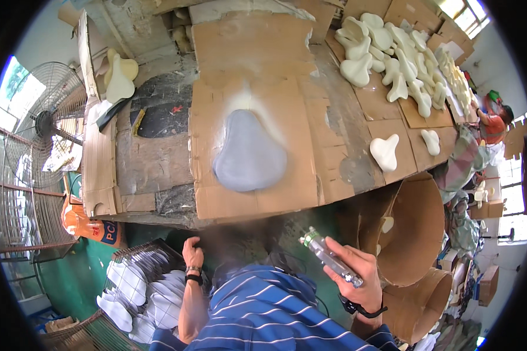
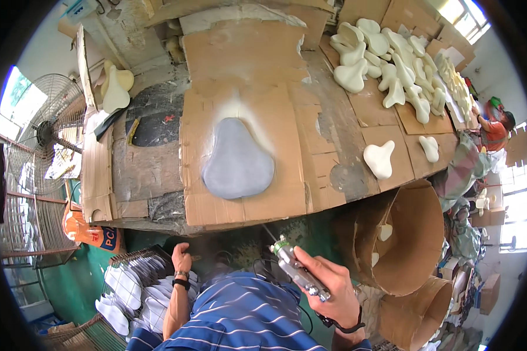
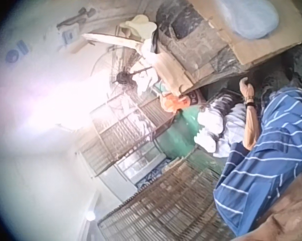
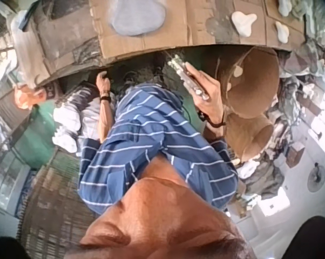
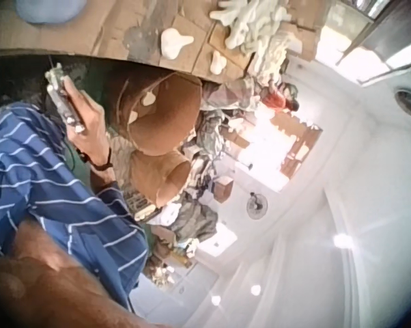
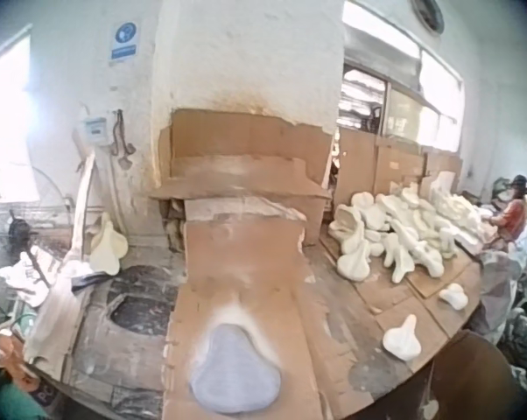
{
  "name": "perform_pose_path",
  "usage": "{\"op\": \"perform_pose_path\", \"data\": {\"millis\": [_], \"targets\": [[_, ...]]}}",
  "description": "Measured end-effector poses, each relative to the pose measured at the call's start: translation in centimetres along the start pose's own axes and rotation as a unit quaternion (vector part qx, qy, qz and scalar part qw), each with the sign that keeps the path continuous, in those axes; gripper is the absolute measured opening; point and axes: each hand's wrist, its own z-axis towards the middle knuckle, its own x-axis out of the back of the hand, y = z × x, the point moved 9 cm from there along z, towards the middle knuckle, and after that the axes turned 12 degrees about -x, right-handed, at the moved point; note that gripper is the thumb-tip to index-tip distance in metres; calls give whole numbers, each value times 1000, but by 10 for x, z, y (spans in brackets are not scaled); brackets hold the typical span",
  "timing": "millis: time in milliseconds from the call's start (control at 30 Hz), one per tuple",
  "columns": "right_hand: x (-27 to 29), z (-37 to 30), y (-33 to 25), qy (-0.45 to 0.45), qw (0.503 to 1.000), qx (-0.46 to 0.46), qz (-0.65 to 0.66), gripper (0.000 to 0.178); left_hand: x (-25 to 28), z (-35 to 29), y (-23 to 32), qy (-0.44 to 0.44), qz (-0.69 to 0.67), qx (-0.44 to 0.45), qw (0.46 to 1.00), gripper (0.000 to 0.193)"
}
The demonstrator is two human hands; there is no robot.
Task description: The person repeatedly picks up white, irregularly shaped parts from a wire rack, places them on a cardboard-covered table, and sprays them with a handheld spray gun. After spraying, the person returns the parts to the rack and repeats the process.
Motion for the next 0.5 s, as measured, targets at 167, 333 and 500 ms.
{"op": "perform_pose_path", "data": {"millis": [167, 333, 500], "targets": [[5, 22, -2, 57, 998, 27, 3, 52, 6, -85, -111, 14, -4, 168, 986, 34], [13, 25, 5, 100, 994, 46, -3, 57, 6, -133, -151, -18, 41, 243, 969, 26], [17, 18, 12, 74, 997, 6, -20, 56, -4, -148, -164, -22, 8, 278, 960, 26]]}}
